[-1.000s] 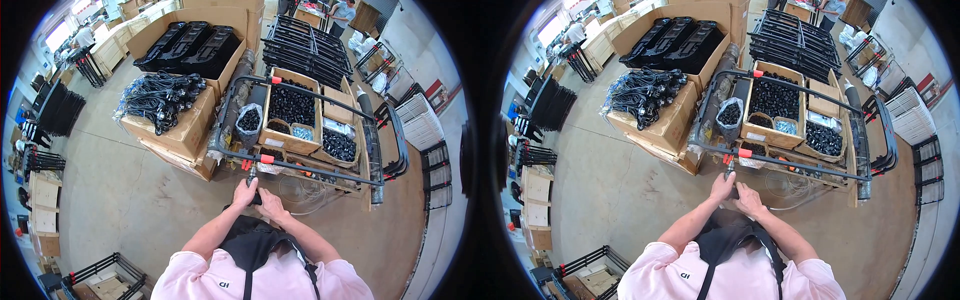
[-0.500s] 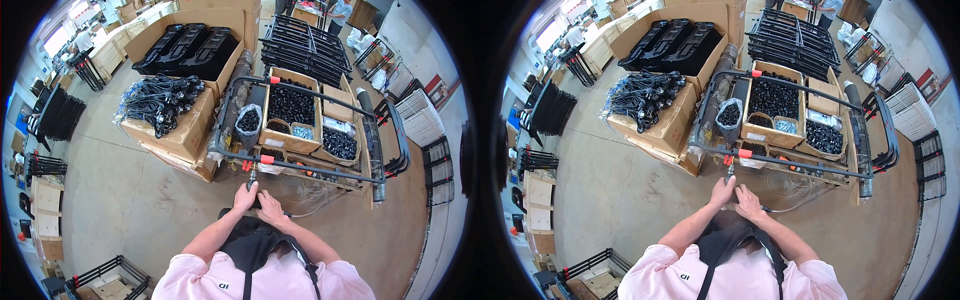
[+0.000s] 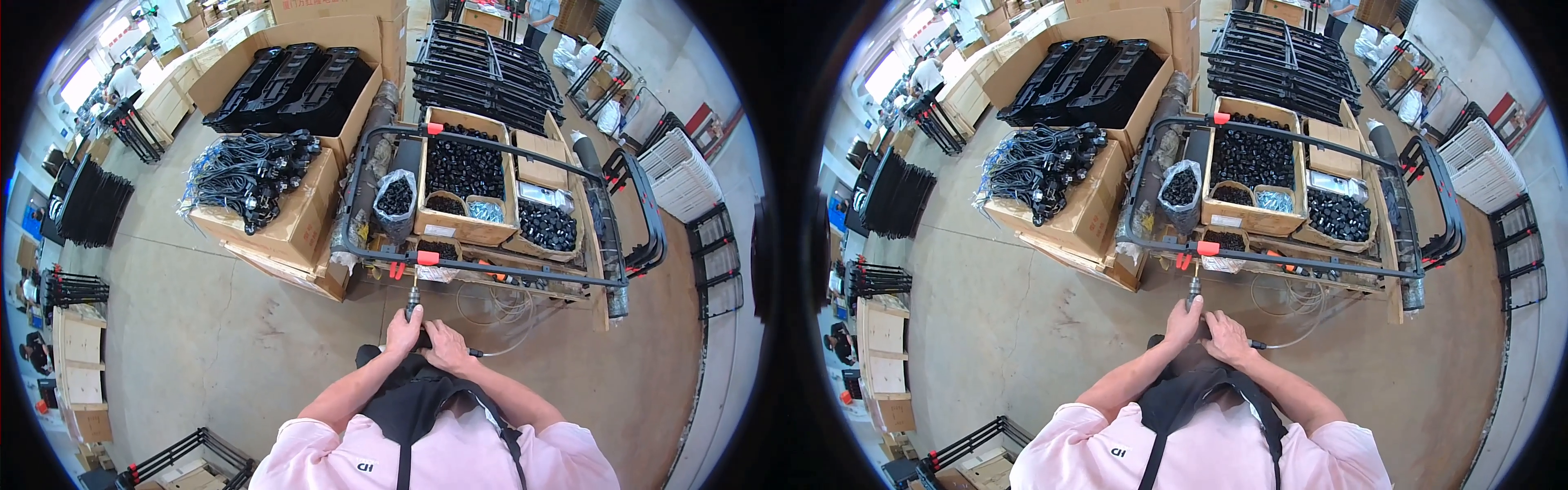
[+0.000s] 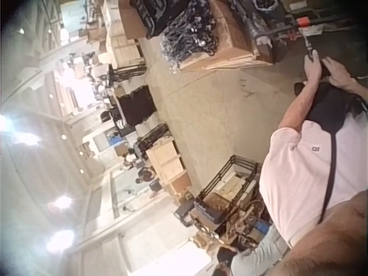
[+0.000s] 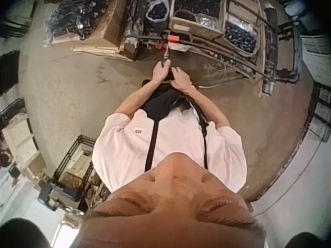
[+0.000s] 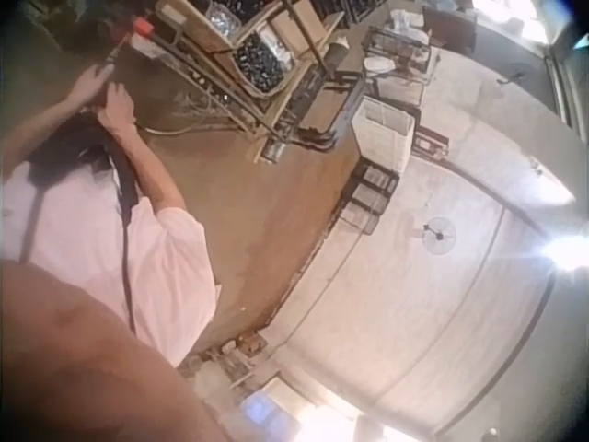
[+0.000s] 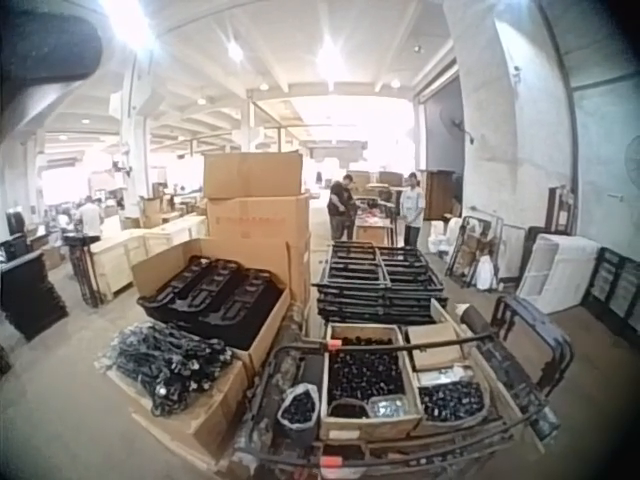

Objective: Assembling a plastic housing onto a base component and securing it with screws using a pneumatic screwdriver.

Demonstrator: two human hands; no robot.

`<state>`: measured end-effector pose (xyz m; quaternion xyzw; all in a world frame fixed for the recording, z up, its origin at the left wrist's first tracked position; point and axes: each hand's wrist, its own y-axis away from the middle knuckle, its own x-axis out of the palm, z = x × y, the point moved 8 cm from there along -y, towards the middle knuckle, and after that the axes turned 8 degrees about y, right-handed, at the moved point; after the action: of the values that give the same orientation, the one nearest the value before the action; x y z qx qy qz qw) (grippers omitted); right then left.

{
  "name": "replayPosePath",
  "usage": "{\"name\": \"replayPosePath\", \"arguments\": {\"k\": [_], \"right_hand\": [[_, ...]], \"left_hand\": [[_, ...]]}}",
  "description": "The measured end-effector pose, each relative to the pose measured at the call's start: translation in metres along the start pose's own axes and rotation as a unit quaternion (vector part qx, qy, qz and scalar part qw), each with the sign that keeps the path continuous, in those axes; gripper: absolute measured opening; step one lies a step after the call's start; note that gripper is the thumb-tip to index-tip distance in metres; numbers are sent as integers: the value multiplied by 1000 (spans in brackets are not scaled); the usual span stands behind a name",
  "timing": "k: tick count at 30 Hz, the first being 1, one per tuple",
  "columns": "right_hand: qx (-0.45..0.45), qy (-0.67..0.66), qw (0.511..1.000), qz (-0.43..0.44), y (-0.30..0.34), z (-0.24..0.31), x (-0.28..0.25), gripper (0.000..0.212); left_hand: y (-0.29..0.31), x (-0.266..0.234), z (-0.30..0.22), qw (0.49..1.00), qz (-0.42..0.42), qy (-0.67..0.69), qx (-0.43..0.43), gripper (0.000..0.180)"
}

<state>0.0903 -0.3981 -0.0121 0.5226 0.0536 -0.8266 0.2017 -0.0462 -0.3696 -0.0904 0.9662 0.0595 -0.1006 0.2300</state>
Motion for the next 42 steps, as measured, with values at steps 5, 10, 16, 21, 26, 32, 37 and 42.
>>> {"name": "replayPosePath", "arguments": {"k": [5,10,16,21,26,32,37,42], "right_hand": [[37,0,999,-6,8,-20,-8,69],[18,5,1000,-4,5,-23,-13,72],[17,-13,1000,6,2,-27,-14,75],[50,-30,997,44,-1,-30,-12,80],[51,-24,998,40,-7,-31,-14,84],[56,-17,998,30,-11,-33,-18,88],[72,-19,997,25,-14,-36,-18,80],[12,5,1000,-1,-15,-27,-18,58]], "left_hand": [[1,22,-14,999,13,-37,27,58],[-3,25,-10,1000,1,7,26,64],[-5,24,-13,999,0,-22,25,64],[-7,23,-21,1000,-1,-18,20,58],[-14,24,-19,1000,1,-9,17,58],[-17,25,-25,1000,8,-10,6,59],[-17,22,-40,999,6,-49,13,62],[-19,25,-38,999,19,-34,-6,64]]}}
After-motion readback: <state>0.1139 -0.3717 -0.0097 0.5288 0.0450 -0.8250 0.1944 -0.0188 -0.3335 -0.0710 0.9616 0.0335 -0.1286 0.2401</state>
